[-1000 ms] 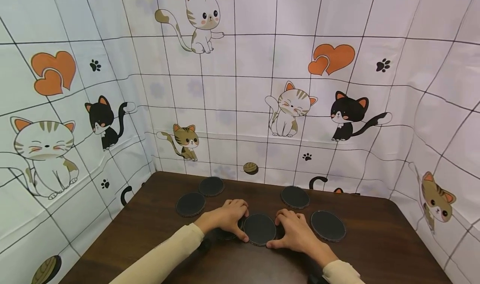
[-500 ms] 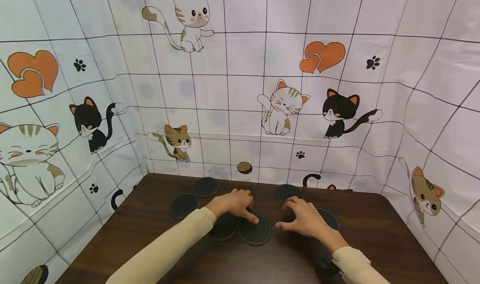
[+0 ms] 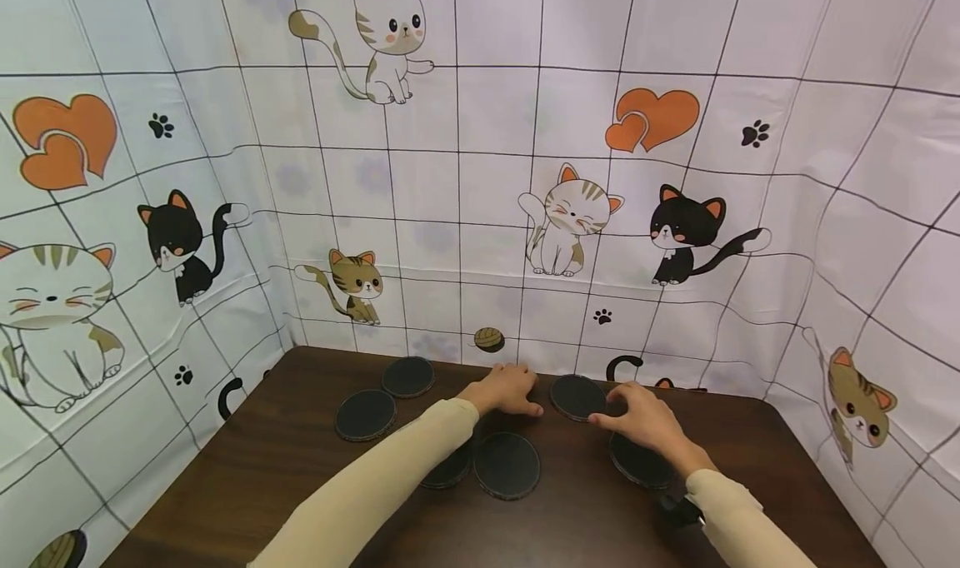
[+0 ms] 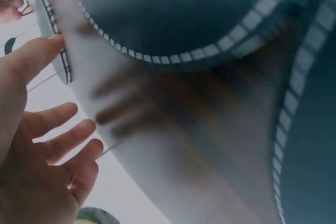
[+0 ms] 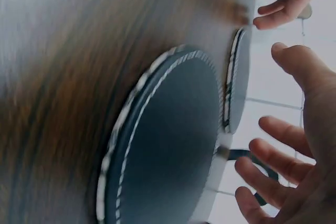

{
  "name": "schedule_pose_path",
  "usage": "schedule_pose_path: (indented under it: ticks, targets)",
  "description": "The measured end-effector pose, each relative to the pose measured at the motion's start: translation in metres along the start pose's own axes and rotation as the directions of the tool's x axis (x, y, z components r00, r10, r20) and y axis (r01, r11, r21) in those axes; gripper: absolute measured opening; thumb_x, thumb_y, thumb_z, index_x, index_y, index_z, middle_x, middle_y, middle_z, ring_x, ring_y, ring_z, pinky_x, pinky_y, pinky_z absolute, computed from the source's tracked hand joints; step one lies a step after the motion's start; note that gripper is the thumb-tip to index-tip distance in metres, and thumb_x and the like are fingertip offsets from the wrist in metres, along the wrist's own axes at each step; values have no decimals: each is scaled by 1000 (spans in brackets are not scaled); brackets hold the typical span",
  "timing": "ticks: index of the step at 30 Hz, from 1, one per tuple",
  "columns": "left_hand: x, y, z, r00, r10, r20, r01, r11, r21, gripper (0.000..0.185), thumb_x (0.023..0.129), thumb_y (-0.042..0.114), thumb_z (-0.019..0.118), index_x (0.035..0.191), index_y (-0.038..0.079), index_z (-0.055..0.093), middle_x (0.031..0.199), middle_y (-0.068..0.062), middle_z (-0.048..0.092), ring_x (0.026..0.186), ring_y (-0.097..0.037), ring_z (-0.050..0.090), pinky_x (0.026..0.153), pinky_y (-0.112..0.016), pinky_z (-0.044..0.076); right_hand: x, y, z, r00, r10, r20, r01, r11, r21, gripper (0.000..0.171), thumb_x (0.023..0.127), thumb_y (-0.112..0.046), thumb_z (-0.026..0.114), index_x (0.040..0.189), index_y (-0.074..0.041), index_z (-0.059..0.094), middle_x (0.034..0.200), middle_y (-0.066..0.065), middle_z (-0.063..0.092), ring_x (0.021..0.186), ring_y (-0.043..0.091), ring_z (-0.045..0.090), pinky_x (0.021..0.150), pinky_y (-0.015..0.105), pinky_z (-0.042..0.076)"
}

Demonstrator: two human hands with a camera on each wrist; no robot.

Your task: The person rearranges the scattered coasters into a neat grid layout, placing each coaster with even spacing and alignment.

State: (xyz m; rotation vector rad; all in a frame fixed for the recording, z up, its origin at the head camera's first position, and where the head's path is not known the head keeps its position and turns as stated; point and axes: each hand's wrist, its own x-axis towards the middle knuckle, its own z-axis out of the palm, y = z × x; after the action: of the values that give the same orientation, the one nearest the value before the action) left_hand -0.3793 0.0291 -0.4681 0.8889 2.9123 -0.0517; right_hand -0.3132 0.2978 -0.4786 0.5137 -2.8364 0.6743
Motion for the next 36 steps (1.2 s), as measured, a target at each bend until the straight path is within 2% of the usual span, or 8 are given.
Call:
schedule_pose_path:
  ticks: [6, 13, 18, 23, 30, 36]
  targets:
    - [9, 17, 2, 999, -32, -17, 32, 999, -1, 69, 91, 68, 63, 141, 20, 56, 136, 0, 55, 128, -21, 50, 109, -42, 36, 0, 15, 6, 997, 81, 20, -80, 997, -10, 72, 85, -59, 77, 119, 4, 68, 117, 22, 60, 102, 43, 62, 78, 59, 52]
    - [20, 21, 10, 998, -56, -33, 57, 998, 35, 75, 79, 82, 63, 125, 22, 64, 114, 0, 54, 113, -20, 53, 100, -41, 41, 9, 19, 12, 991, 112, 68, -110, 993, -41, 87, 82, -65, 76, 125, 10, 64, 129, 35, 51, 111, 52, 56, 81, 65, 49]
    - [29, 24, 13, 997, -66, -27, 67, 997, 31, 71, 77, 83, 64, 118, 26, 67, 111, 2, 52, 112, -18, 50, 103, -40, 38, 16, 18, 17, 993, 71, 99, -63, 995, -80, 91, 79, -67, 77, 126, 9, 65, 133, 36, 49, 116, 58, 50, 83, 70, 46]
    - [34, 26, 7, 997, -76, -22, 77, 996, 40, 72, 78, 82, 64, 123, 25, 66, 114, 2, 51, 114, -18, 50, 106, -39, 36, 22, 19, 19, 994, 57, 89, -51, 996, -68, 90, 78, -67, 78, 129, 6, 64, 138, 35, 46, 120, 62, 43, 86, 75, 40]
    - [38, 28, 8, 997, -66, -38, 68, 997, 46, 75, 78, 82, 63, 127, 25, 64, 119, 0, 52, 119, -19, 48, 106, -40, 37, 20, 23, 19, 997, 44, 57, -41, 998, -48, 85, 79, -61, 81, 127, 7, 65, 135, 35, 47, 117, 61, 45, 85, 76, 39]
    - [39, 27, 7, 998, -57, -12, 57, 998, -14, 68, 79, 76, 69, 120, 21, 64, 114, 0, 52, 115, -19, 48, 105, -37, 37, 24, 26, 24, 999, -1, 46, 2, 999, -33, 81, 79, -58, 83, 122, 8, 65, 128, 32, 53, 113, 55, 51, 85, 74, 41]
